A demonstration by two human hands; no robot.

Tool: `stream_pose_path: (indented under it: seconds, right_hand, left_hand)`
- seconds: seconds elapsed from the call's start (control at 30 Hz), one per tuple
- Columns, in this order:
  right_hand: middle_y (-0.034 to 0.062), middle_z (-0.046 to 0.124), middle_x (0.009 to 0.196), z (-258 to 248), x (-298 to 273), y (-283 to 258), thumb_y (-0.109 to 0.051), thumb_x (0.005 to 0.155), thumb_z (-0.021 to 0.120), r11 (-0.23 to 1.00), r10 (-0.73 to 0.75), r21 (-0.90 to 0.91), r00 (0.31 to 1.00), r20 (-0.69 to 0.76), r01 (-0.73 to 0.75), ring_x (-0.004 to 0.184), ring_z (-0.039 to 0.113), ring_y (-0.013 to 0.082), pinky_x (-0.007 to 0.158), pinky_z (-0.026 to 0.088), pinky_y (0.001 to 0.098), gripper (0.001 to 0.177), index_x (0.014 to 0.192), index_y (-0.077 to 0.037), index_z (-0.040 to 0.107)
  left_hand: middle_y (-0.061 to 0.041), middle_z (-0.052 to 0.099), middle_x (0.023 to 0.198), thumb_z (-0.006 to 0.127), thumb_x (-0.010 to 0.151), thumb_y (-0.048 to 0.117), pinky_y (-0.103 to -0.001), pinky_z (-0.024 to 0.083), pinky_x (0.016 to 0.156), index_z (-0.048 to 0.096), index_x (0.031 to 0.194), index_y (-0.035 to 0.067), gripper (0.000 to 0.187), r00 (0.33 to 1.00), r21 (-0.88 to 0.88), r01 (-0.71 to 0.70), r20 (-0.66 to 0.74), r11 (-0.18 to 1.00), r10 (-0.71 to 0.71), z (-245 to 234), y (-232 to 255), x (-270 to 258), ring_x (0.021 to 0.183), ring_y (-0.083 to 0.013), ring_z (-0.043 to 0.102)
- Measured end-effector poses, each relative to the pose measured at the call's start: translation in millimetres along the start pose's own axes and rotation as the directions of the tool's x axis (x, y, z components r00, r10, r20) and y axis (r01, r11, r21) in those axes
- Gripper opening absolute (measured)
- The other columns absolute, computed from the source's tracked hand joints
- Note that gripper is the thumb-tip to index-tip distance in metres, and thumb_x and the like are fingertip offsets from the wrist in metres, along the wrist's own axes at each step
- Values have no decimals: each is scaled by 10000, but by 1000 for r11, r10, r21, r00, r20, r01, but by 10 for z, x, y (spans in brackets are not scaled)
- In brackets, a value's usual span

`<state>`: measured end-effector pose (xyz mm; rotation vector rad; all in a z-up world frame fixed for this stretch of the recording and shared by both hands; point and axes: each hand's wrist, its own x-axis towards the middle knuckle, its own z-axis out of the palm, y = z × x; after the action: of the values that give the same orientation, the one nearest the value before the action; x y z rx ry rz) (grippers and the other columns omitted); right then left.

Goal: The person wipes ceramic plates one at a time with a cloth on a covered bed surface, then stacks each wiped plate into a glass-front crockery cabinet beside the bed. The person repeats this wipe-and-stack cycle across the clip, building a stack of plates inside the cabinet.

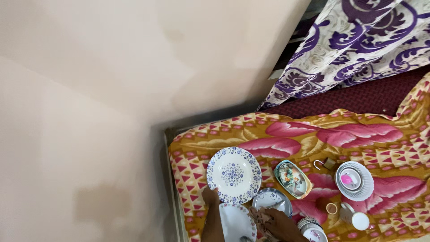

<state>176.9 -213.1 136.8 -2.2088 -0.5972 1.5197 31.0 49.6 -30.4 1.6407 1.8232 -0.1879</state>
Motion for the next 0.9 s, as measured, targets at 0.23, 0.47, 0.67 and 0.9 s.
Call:
stream_pose_path:
  seconds: [0.23,0.47,0.67,0.9]
  right_hand:
    - [140,776,1181,-29,-87,-47,-214,807,731,999,-13,-45,1000,-27,12,1116,742,264,1000,561,337,485,1273,-87,693]
    - [163,746,1217,21,-23,182,-210,792,770,994,-110,-19,993,-45,110,1144,727,269,1021,544,333,545,1300,-57,643]
    - [154,793,1123,41,-133,413,-231,791,763,994,-81,62,994,-70,85,986,803,249,895,625,344,555,1311,-75,652]
    - [185,779,1108,-300,-295,790,-261,832,715,974,-117,141,923,-367,180,976,758,277,852,584,377,510,1287,-31,688]
  left_hand:
    - [-220,756,1026,882,764,326,-466,612,812,723,1035,27,434,979,-79,172,-95,982,-179,-246,116,-281,940,-390,753]
    - [-221,765,996,649,919,251,-509,566,805,656,1074,37,265,942,-318,-27,-326,948,-82,-301,162,-569,914,-413,738]
    - [-248,731,998,483,1074,383,-542,514,784,510,1209,36,373,964,-465,-15,-241,885,-111,-433,286,-644,926,-457,703]
    - [-184,703,1153,513,1049,553,-428,511,856,582,1336,-17,642,940,-750,-282,-341,598,15,-823,102,-783,1012,-318,667]
